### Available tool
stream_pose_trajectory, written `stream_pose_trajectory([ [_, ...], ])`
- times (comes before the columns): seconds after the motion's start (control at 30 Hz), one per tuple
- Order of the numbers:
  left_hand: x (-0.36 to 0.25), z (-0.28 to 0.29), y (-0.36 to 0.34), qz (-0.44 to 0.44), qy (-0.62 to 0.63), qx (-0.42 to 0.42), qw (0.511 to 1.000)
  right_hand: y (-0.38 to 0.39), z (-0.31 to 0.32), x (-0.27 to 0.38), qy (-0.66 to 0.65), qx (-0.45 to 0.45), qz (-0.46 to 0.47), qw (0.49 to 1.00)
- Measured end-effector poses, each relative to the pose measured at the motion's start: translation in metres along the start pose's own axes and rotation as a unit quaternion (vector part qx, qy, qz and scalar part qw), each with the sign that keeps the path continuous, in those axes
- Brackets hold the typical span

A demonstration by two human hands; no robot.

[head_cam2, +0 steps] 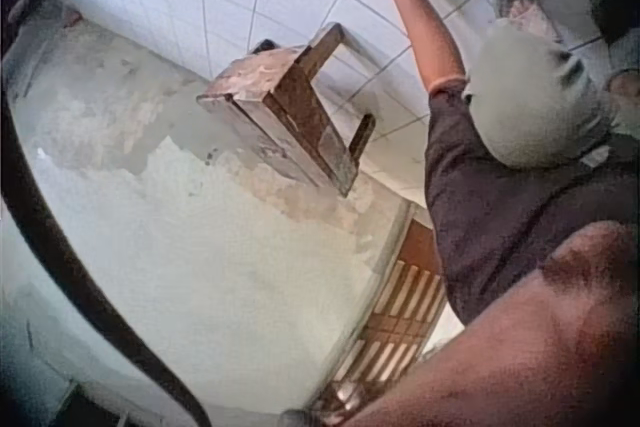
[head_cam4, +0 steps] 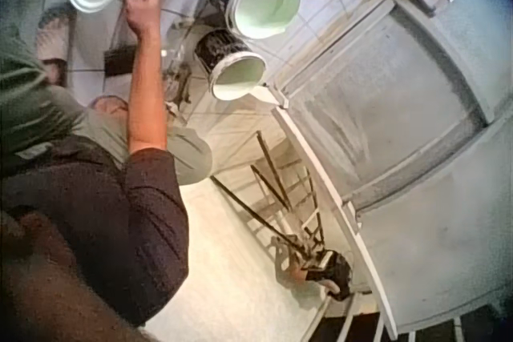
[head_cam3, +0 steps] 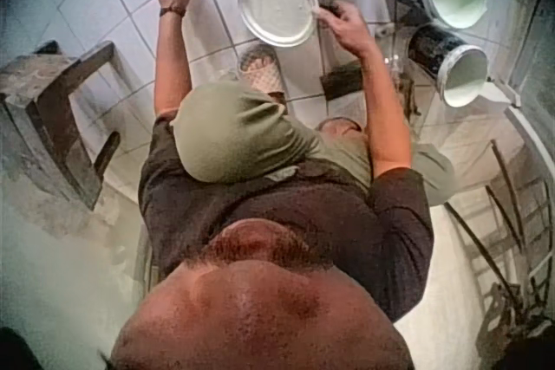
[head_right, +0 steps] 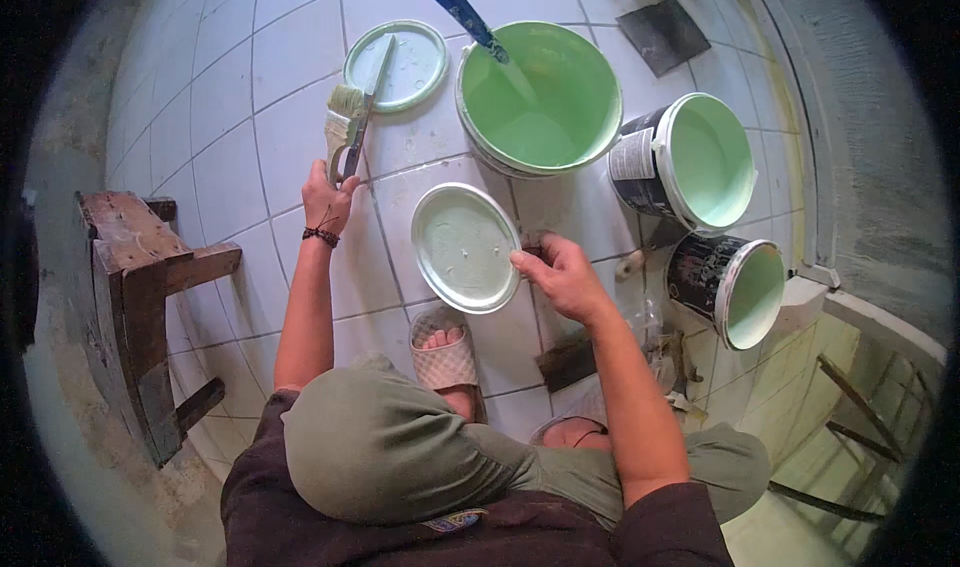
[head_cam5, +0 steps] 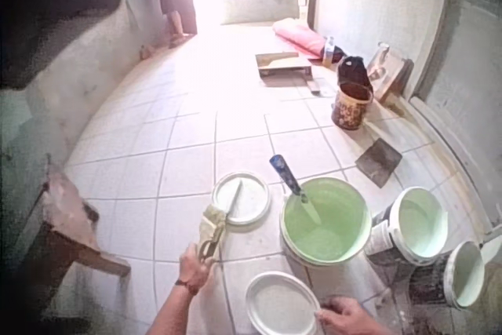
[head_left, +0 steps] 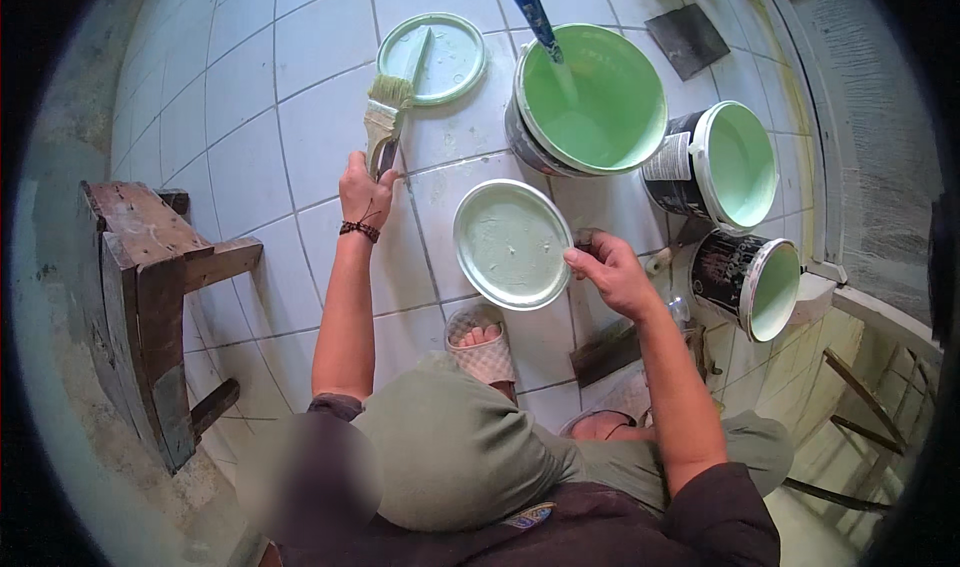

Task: The recorder is seen mixing light green paint in several containers.

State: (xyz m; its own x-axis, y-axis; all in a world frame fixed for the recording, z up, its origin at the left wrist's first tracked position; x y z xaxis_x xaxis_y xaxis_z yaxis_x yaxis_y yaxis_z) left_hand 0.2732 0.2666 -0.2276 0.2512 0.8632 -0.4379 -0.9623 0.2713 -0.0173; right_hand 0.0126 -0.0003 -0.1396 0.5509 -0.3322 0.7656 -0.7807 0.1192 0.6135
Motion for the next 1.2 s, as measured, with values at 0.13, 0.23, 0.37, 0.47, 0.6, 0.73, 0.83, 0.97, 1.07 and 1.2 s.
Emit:
stream_pose_trajectory([
  [0.13,-0.01,-0.001,-0.008,-0.019,-0.021,-0.013,1.0,0.021,-0.003,0.024,0.004,-0.002,0.047,0.999],
  [0.23,-0.012,0.003,-0.011,-0.016,-0.052,-0.033,0.998,0.044,0.001,0.046,0.0,0.011,0.021,1.0],
  [0.37,-0.019,0.017,-0.002,0.071,-0.012,-0.024,0.997,0.096,0.019,0.103,0.089,0.043,0.03,0.995],
  [0.47,-0.026,0.025,0.006,0.115,0.03,-0.02,0.993,0.16,0.046,0.166,0.147,-0.007,0.072,0.986],
  [0.6,-0.02,0.055,0.021,0.126,0.015,-0.039,0.991,0.221,0.098,0.225,0.182,-0.167,0.247,0.937],
  [0.73,-0.034,0.098,0.028,0.108,-0.031,-0.065,0.992,0.196,0.11,0.24,0.479,-0.219,0.375,0.763],
  [0.83,-0.07,0.128,0.027,0.088,0.003,-0.041,0.995,0.153,0.133,0.208,0.57,-0.202,0.394,0.692],
  [0.97,-0.104,0.173,0.024,0.029,0.079,-0.008,0.996,0.117,0.148,0.164,0.627,-0.19,0.37,0.658],
  [1.07,-0.134,0.21,0.023,0.004,0.11,0.006,0.994,0.103,0.152,0.143,0.632,-0.179,0.377,0.653],
  [1.2,-0.213,0.241,0.032,-0.023,0.126,0.084,0.988,0.099,0.166,0.127,0.622,-0.191,0.357,0.67],
])
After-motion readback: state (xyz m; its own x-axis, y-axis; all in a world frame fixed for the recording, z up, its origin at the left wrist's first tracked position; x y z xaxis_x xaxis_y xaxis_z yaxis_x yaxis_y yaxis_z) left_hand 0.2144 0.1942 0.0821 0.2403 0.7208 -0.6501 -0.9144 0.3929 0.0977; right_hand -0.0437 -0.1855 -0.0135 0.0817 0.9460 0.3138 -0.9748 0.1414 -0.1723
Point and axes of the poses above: each hand's wrist, its own y-axis away from the middle knuckle, its own z-axis out of the back of the hand, x = y × z, the point moved 5 cm from there along -y, towards the middle knuckle, and after that the axes turned 13 degrees about -y, right-handed, at the moved point
